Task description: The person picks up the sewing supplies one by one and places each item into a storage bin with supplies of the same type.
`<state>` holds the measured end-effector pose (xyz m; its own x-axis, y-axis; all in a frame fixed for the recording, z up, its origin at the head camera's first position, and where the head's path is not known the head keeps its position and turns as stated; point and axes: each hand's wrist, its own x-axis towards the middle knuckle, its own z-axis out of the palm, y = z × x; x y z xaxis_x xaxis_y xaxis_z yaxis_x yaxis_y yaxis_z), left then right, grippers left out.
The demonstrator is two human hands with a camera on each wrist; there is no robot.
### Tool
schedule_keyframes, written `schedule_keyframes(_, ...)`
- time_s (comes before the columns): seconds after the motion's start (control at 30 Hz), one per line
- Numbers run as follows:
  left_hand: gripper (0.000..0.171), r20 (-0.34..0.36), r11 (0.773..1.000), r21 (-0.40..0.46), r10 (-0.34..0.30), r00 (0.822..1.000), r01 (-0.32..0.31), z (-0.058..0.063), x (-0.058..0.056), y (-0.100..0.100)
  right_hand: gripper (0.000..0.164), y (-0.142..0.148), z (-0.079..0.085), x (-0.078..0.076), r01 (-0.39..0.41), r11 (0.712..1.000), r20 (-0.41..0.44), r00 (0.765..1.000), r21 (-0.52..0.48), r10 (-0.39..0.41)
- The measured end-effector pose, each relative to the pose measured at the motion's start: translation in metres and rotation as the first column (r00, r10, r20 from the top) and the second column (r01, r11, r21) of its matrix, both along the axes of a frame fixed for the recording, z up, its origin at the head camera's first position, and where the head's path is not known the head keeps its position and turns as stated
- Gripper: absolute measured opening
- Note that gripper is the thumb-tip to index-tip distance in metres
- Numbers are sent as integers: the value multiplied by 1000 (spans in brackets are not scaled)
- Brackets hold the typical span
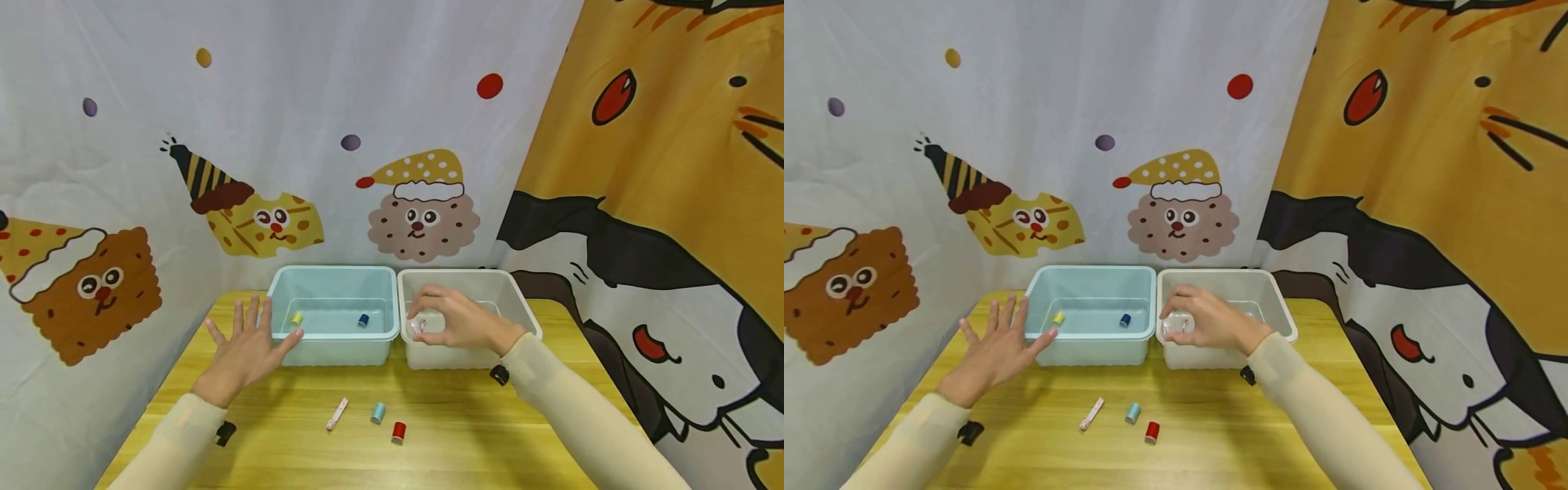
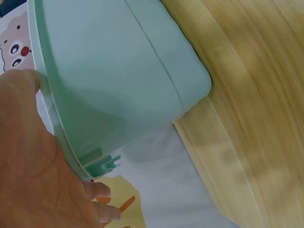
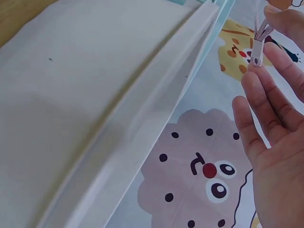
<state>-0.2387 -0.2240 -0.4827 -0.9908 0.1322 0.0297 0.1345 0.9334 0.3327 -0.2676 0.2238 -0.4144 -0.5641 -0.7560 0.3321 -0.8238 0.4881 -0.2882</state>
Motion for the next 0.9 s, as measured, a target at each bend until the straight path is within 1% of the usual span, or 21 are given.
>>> schedule_keyframes(0.17, 123, 3, 1000, -4, 2, 1000, -2, 1, 0, 1, 27, -1, 4, -10, 24, 1000, 34, 999, 9, -24)
schedule_keyframes(0.43, 122, 7, 1000, -4, 0, 1000, 0, 3, 2, 1, 29, -4, 9, -29, 28, 1000, 5, 1000, 13, -28)
schedule_keyframes(0.6, 120, 4, 1000, -5, -1, 1000, 1, 4, 2, 2, 28, -3, 11, -39, 35, 999, 25, 999, 18, -35)
schedule_keyframes(0.83, 121, 3, 1000, -2, 0, 1000, 0, 5, 3, 2, 27, -1, 13, -55, 87, 995, 21, 996, 41, -88)
schedule_keyframes(0.9, 121, 4, 1000, 0, 2, 1000, -2, 5, 3, 2, 29, -1, 14, -59, 98, 994, 33, 994, 38, -100)
